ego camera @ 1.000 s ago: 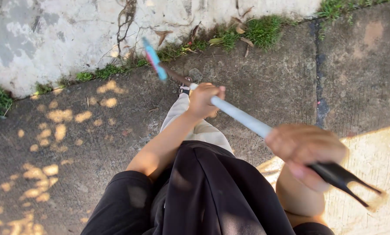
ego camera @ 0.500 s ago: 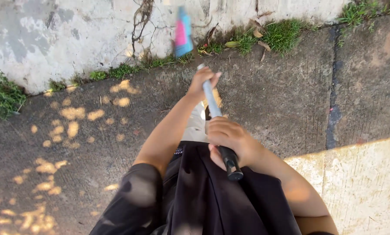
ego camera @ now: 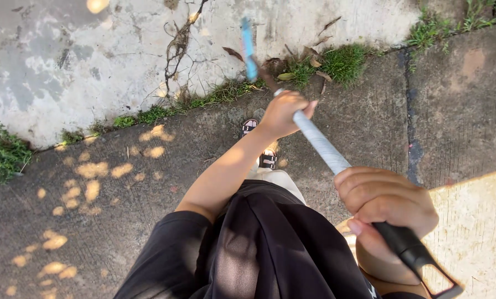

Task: Sweeping leaves and debris off a concrete pathway using a broom.

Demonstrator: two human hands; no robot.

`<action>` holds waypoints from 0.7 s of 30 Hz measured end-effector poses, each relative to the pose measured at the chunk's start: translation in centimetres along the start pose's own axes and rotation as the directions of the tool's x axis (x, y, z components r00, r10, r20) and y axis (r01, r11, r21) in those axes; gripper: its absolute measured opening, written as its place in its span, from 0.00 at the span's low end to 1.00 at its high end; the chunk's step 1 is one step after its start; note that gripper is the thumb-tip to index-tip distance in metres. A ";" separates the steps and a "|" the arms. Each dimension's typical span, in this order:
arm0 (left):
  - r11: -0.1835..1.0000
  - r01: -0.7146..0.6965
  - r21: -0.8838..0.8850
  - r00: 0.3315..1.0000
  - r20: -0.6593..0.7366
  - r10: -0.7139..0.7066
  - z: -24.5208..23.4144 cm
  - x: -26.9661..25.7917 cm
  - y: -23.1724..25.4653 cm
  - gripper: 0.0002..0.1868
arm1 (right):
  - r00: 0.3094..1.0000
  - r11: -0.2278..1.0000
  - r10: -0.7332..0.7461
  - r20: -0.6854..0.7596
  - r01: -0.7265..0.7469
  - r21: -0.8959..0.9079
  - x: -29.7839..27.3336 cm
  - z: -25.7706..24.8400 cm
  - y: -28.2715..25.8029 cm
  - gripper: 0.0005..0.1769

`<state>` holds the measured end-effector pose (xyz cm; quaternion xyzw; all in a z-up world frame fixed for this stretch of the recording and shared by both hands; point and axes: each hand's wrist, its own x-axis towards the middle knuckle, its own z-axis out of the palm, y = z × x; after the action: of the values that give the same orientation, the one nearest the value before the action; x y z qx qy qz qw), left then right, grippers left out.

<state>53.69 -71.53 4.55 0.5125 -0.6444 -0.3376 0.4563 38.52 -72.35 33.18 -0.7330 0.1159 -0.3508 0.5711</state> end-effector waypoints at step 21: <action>0.953 0.001 -0.304 0.928 -0.356 -0.115 -0.5 -4.6 -17.8 0.19 | 0.985 0.988 0.154 0.079 -0.156 0.018 4.2 5.3 12.1 0.13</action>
<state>60.71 -71.47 -12.41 0.5109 -0.4730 -0.3421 0.6310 47.78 -74.63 23.08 -0.7279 0.1462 -0.2782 0.6095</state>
